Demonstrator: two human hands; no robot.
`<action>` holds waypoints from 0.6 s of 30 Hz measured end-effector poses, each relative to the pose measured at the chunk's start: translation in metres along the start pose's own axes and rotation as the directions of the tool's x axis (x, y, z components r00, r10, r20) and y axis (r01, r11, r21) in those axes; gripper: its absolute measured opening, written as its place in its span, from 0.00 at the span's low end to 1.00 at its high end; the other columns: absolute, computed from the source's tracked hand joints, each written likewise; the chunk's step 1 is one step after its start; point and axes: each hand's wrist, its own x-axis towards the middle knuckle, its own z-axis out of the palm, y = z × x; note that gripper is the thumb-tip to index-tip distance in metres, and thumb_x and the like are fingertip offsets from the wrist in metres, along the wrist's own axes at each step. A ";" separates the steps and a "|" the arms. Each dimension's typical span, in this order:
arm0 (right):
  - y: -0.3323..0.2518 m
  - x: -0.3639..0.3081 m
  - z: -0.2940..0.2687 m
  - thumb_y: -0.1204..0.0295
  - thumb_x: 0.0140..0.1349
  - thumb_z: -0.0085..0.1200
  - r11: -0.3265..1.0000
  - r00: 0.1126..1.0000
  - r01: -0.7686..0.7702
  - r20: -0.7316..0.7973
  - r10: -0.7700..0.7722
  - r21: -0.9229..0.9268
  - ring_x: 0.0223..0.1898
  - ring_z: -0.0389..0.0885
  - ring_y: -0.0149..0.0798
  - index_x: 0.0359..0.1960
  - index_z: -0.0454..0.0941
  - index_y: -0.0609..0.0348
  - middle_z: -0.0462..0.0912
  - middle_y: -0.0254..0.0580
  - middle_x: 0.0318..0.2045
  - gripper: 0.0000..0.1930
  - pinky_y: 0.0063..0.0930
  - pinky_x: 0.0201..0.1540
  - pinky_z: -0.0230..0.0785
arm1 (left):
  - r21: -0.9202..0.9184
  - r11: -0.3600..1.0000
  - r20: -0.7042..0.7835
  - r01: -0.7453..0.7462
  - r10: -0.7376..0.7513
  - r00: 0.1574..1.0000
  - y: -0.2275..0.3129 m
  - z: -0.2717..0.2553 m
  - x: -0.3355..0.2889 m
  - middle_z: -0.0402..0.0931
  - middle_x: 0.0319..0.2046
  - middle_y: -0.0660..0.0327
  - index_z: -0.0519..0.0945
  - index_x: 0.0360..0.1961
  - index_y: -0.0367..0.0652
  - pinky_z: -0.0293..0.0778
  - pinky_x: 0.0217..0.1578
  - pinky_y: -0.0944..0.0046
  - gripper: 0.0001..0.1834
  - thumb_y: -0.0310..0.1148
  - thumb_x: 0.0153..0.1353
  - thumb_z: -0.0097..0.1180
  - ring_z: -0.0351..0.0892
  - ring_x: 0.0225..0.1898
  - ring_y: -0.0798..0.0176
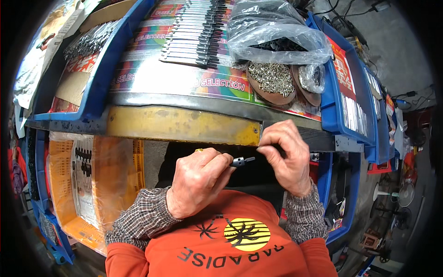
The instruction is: The person assembles components by fitting plastic caps onto metal strips by hand, retrieving parts from bins and bags, and arranging the completed pieces in rows on the table.
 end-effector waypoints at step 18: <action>-0.023 -0.023 0.014 0.78 0.50 0.60 0.984 0.997 -0.050 0.069 0.039 0.170 0.35 0.76 0.42 0.29 0.76 0.62 0.79 0.40 0.29 0.06 0.33 0.41 0.69 | 0.036 0.998 0.013 -0.053 0.053 0.999 0.014 0.011 -0.011 0.68 0.21 0.61 0.75 0.28 0.41 0.69 0.18 0.62 0.10 0.25 0.45 0.63 0.73 0.21 0.60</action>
